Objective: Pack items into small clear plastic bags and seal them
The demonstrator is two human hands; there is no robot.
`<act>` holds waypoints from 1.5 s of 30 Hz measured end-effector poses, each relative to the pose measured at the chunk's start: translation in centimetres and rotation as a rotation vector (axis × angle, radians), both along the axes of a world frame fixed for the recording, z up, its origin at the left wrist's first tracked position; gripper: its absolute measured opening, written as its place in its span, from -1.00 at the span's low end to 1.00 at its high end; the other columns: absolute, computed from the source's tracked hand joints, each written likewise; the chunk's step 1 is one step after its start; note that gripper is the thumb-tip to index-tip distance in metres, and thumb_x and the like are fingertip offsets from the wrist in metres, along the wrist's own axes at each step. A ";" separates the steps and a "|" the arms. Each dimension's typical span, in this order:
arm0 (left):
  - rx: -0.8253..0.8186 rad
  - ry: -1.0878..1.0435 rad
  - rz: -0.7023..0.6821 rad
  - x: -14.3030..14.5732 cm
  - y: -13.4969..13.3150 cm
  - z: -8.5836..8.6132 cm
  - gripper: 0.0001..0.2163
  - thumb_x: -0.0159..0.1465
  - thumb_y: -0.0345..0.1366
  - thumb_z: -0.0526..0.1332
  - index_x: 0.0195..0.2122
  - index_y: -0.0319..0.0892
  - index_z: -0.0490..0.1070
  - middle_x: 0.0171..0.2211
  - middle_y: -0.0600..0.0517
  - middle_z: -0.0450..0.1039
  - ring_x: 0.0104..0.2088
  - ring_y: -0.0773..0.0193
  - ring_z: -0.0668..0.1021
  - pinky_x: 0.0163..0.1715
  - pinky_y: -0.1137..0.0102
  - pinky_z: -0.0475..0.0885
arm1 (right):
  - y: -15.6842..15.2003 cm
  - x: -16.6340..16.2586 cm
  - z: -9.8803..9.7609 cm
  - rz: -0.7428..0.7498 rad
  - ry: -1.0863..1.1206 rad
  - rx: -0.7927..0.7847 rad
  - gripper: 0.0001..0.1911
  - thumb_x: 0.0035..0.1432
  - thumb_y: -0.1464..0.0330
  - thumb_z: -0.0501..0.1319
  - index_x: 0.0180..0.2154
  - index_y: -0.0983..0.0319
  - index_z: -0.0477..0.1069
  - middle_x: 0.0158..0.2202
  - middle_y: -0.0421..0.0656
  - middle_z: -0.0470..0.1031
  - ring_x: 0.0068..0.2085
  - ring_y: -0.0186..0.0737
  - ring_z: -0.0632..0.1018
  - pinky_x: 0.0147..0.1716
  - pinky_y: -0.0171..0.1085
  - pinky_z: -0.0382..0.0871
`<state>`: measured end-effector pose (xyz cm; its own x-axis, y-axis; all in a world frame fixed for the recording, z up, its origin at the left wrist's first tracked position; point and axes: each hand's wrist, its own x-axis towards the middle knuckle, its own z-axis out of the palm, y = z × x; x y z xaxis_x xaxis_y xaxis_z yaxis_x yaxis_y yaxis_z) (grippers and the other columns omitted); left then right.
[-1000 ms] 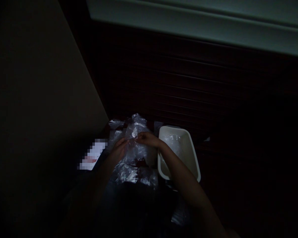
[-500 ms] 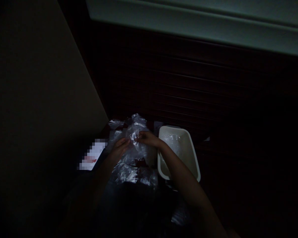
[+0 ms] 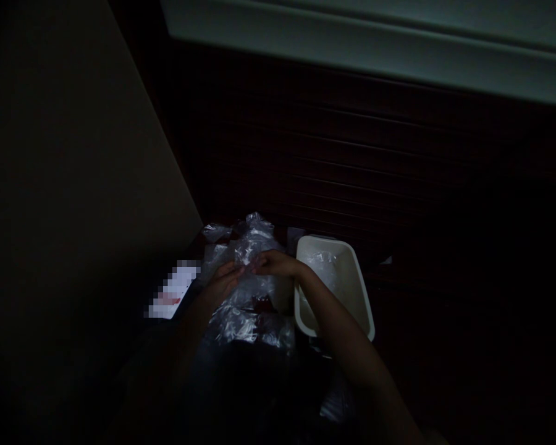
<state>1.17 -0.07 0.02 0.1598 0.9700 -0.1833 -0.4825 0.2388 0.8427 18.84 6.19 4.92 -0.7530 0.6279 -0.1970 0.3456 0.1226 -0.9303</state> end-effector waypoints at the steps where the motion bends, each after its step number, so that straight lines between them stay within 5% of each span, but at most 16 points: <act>1: 0.000 -0.001 -0.001 0.0 0.1 -0.2 -0.78 -0.02 -0.31 0.33 -0.32 -0.19 0.44 -0.42 0.03 0.43 -0.35 0.28 0.47 -0.26 0.37 0.32 | 0.0 0.0 0.0 -0.003 0.009 0.003 -0.64 -0.10 0.19 0.29 -0.32 0.33 0.41 -0.38 -0.15 0.49 -0.34 -0.30 0.47 -0.30 -0.29 0.33; 9: -0.006 0.114 0.090 -0.3 0.1 0.0 -0.80 -0.03 -0.26 0.34 -0.38 -0.17 0.45 -0.41 0.02 0.44 -0.41 0.32 0.46 -0.42 0.44 0.30 | 0.4 0.0 -0.6 -0.105 0.026 0.003 -0.73 -0.08 0.21 0.25 -0.45 0.31 0.35 -0.55 -0.27 0.36 -0.50 -0.40 0.35 -0.45 -0.37 0.21; 19: 0.093 0.231 0.180 -0.7 0.7 -0.9 -0.72 -0.07 -0.28 0.35 -0.30 -0.19 0.45 -0.38 0.01 0.46 -0.40 0.30 0.47 -0.39 0.42 0.33 | 0.5 -0.1 -0.5 -0.289 0.102 0.040 -0.73 -0.16 0.24 0.28 -0.46 0.31 0.37 -0.58 -0.28 0.34 -0.51 -0.41 0.33 -0.47 -0.37 0.21; 25: 0.071 0.337 0.176 -0.9 0.7 -0.9 -0.91 -0.06 -0.32 0.30 -0.54 -0.22 0.46 -0.55 0.05 0.41 -0.51 0.35 0.42 -0.48 0.46 0.27 | 0.7 0.1 -0.8 -0.307 0.115 0.061 -0.75 -0.15 0.26 0.27 -0.44 0.33 0.45 -0.52 -0.19 0.45 -0.47 -0.36 0.40 -0.42 -0.33 0.26; 33: 0.071 0.347 0.239 -1.0 0.7 -0.6 -0.89 -0.09 -0.32 0.30 -0.49 -0.19 0.50 -0.48 0.01 0.45 -0.44 0.26 0.46 -0.42 0.42 0.31 | 0.8 0.3 -0.9 -0.244 0.082 0.146 -0.83 -0.06 0.38 0.17 -0.42 0.31 0.50 -0.43 -0.15 0.52 -0.38 -0.29 0.47 -0.30 -0.28 0.32; 39: 0.018 0.114 0.198 -0.8 0.6 -0.2 -0.78 -0.05 -0.22 0.29 -0.38 -0.21 0.49 -0.40 -0.03 0.49 -0.35 0.23 0.51 -0.31 0.38 0.36 | 0.7 0.1 -0.8 -0.271 0.038 0.131 -0.83 -0.07 0.40 0.17 -0.41 0.30 0.51 -0.37 -0.14 0.54 -0.31 -0.25 0.49 -0.21 -0.23 0.33; 45: 0.084 0.243 0.199 -0.7 0.5 -0.3 -0.60 -0.09 -0.26 0.36 -0.19 -0.20 0.42 -0.33 -0.02 0.50 -0.35 0.24 0.52 -0.35 0.41 0.36 | 0.6 0.1 -0.6 -0.271 0.038 0.097 -0.76 -0.08 0.41 0.17 -0.31 0.31 0.51 -0.31 -0.12 0.54 -0.28 -0.24 0.50 -0.18 -0.20 0.34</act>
<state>0.45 0.45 -0.26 -0.0731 0.9912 -0.1105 -0.2951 0.0843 0.9517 18.97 6.77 4.30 -0.5604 0.8220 -0.1011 0.3435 0.1196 -0.9315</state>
